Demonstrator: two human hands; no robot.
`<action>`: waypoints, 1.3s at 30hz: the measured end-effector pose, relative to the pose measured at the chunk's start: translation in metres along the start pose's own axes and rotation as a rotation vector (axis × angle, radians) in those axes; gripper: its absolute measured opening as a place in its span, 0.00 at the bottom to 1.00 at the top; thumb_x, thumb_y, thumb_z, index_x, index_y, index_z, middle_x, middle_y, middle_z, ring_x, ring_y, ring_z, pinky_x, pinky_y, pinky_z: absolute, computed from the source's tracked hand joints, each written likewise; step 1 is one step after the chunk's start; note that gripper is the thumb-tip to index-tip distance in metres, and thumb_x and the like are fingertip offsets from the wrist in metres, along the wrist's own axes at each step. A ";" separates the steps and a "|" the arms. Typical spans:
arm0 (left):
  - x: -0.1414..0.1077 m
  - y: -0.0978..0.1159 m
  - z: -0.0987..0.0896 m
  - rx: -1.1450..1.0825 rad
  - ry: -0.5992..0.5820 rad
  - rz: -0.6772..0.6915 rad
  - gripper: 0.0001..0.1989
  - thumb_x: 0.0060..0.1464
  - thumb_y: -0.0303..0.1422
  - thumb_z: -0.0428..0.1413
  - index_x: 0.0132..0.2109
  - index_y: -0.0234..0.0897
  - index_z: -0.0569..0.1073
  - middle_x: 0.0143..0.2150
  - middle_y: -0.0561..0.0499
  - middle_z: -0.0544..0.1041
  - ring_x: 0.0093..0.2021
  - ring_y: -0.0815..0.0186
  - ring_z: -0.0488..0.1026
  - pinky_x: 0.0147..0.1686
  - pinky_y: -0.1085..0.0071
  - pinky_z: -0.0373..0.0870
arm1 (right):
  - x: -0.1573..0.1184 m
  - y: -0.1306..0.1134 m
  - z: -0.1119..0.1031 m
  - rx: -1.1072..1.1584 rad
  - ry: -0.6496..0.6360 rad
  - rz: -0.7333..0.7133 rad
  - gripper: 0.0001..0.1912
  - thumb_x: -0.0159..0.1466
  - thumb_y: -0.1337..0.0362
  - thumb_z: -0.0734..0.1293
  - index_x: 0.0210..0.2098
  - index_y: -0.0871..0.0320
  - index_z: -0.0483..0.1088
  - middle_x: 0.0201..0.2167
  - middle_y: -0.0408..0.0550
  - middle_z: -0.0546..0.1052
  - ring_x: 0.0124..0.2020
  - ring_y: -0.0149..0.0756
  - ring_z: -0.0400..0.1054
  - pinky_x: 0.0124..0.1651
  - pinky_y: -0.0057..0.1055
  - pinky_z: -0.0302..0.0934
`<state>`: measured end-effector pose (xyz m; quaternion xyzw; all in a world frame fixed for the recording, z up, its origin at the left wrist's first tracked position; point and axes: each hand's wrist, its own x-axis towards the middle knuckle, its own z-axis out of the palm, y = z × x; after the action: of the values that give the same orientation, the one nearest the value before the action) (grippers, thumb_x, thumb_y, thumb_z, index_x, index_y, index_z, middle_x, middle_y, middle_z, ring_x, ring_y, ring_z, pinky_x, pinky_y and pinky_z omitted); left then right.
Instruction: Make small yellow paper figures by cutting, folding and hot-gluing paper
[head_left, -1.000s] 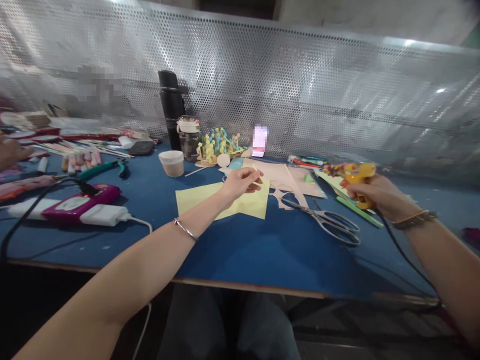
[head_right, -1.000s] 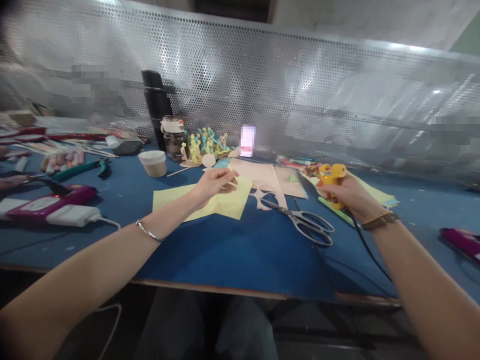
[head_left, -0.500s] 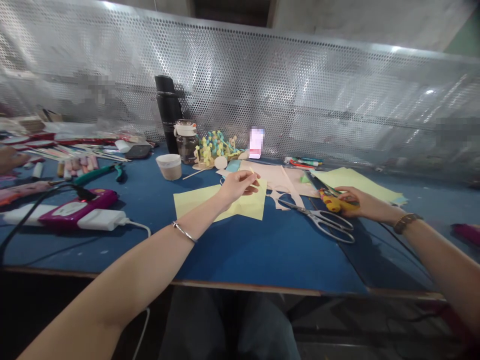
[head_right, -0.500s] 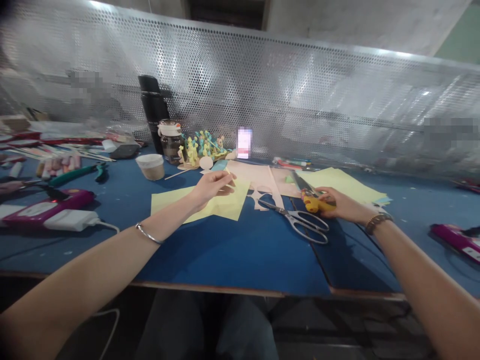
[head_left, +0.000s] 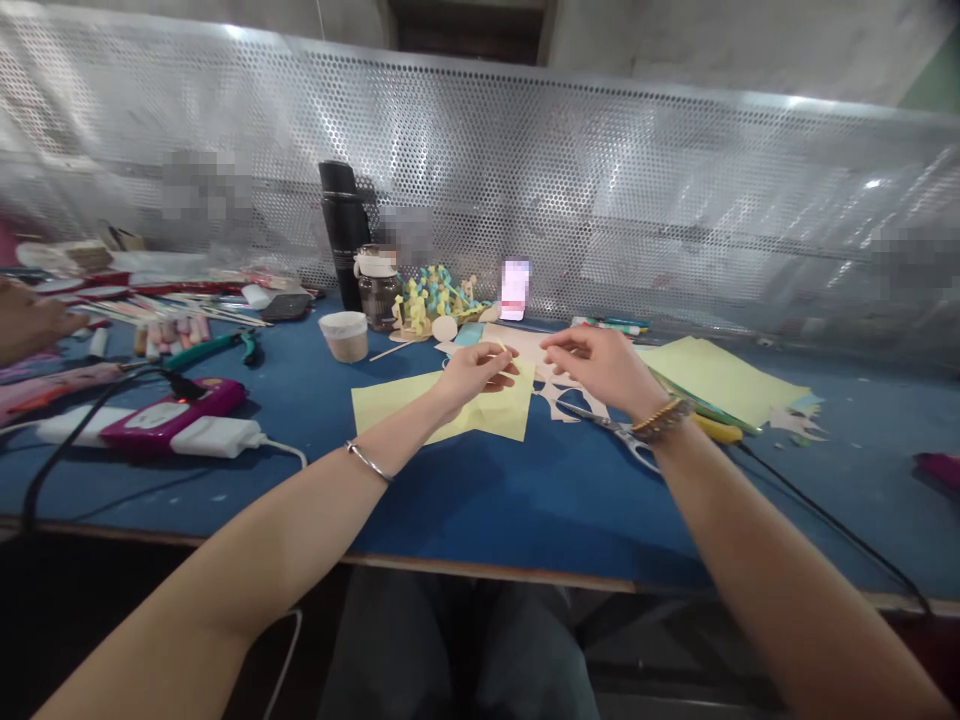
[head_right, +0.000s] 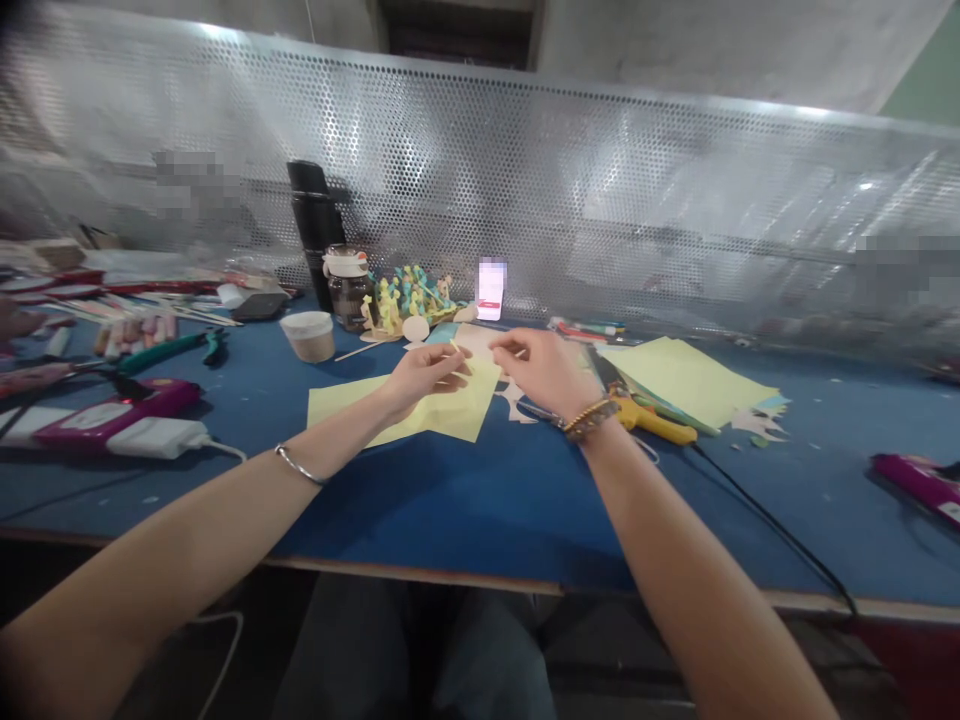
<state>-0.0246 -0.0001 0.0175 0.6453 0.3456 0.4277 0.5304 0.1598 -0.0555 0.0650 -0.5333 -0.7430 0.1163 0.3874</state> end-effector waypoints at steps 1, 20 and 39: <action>0.000 0.000 0.000 0.004 0.002 0.004 0.11 0.54 0.40 0.55 0.37 0.37 0.73 0.42 0.46 0.77 0.33 0.71 0.75 0.37 0.72 0.69 | 0.003 0.001 0.011 0.077 0.026 -0.001 0.12 0.59 0.61 0.63 0.39 0.59 0.74 0.33 0.51 0.78 0.33 0.37 0.72 0.36 0.35 0.67; 0.004 -0.007 0.003 0.036 0.025 -0.045 0.14 0.52 0.42 0.56 0.38 0.35 0.72 0.40 0.46 0.78 0.33 0.71 0.75 0.38 0.72 0.69 | -0.001 0.043 0.029 0.965 -0.213 0.400 0.16 0.61 0.54 0.64 0.25 0.58 0.60 0.22 0.42 0.70 0.22 0.28 0.65 0.27 0.28 0.63; 0.002 -0.004 0.005 0.005 0.026 -0.044 0.13 0.51 0.41 0.57 0.37 0.35 0.72 0.39 0.45 0.78 0.33 0.69 0.76 0.39 0.69 0.69 | -0.003 0.050 0.044 0.465 -0.132 -0.010 0.17 0.54 0.61 0.70 0.42 0.57 0.67 0.29 0.44 0.71 0.27 0.31 0.67 0.29 0.30 0.65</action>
<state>-0.0194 0.0007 0.0136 0.6333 0.3676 0.4234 0.5334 0.1643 -0.0273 0.0053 -0.4172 -0.7227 0.3169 0.4507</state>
